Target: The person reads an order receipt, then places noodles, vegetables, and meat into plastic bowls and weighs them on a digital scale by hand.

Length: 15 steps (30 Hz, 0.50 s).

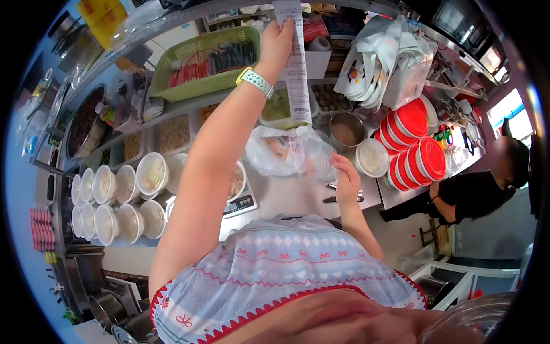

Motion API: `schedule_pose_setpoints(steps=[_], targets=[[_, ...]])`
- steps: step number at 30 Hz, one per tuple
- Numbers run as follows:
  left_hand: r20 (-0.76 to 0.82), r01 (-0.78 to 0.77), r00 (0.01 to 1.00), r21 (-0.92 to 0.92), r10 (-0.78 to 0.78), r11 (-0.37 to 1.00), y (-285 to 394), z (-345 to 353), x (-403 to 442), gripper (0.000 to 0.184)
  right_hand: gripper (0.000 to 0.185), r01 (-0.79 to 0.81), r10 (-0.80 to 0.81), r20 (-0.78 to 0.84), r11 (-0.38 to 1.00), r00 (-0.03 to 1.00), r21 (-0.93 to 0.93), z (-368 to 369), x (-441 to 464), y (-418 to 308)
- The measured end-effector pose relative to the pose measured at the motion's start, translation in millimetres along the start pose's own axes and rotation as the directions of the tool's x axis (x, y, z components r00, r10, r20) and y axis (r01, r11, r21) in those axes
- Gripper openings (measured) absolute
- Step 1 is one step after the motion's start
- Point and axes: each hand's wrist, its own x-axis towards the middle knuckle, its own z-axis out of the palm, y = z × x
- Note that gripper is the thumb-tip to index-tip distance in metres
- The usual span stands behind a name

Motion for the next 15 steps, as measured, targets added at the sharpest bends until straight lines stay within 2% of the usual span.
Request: schedule_pose_setpoints(steps=[2, 3, 7, 10, 12, 13, 14, 15], targets=[[0.039, 0.089, 0.995, -0.004, -0.089, 0.996, 6.2, 4.2, 7.4, 0.039, 0.022, -0.017, 0.016, -0.041, 1.0, 0.999, -0.021, -3.9, 0.5, 1.9], [0.059, 0.081, 0.995, 0.041, -0.083, 0.996, 7.1, 3.5, 6.5, 0.041, 0.022, -0.014, 0.01, -0.062, 0.998, 0.998, -0.055, -4.6, 1.7, 4.0], [0.047, 0.081, 0.995, 0.035, -0.083, 0.996, -7.1, 5.6, 8.9, 0.042, 0.022, -0.056, 0.041, -0.1, 0.987, 0.994, -0.148, -6.7, -1.2, 4.5], [0.043, 0.162, 0.986, -0.051, -0.159, 0.986, 3.6, 5.8, 15.8, 0.043, 0.02, -0.083, 0.066, -0.097, 0.981, 0.993, -0.177, -13.0, -5.8, 10.8], [0.029, 0.141, 0.99, -0.028, -0.141, 0.99, 10.0, 3.4, 20.4, 0.036, 0.02, -0.093, 0.078, -0.097, 0.983, 0.992, -0.16, -15.4, -7.4, 13.8], [-0.027, -0.023, 0.999, 0.075, 0.025, 0.997, -0.3, 1.2, 33.6, 0.037, 0.02, -0.097, 0.084, -0.101, 0.985, 0.991, -0.139, -15.8, -7.1, 14.7], [-0.035, -0.02, 0.999, 0.076, 0.022, 0.997, -0.5, -1.0, 37.7, 0.037, 0.02, -0.1, 0.087, -0.094, 0.985, 0.992, -0.141, -15.3, -5.9, 15.5], [0.037, 0.057, 0.998, 0.017, -0.058, 0.998, -1.1, -3.5, 40.9, 0.039, 0.02, -0.094, 0.079, -0.094, 0.981, 0.992, -0.168, -14.4, -4.9, 16.3]])
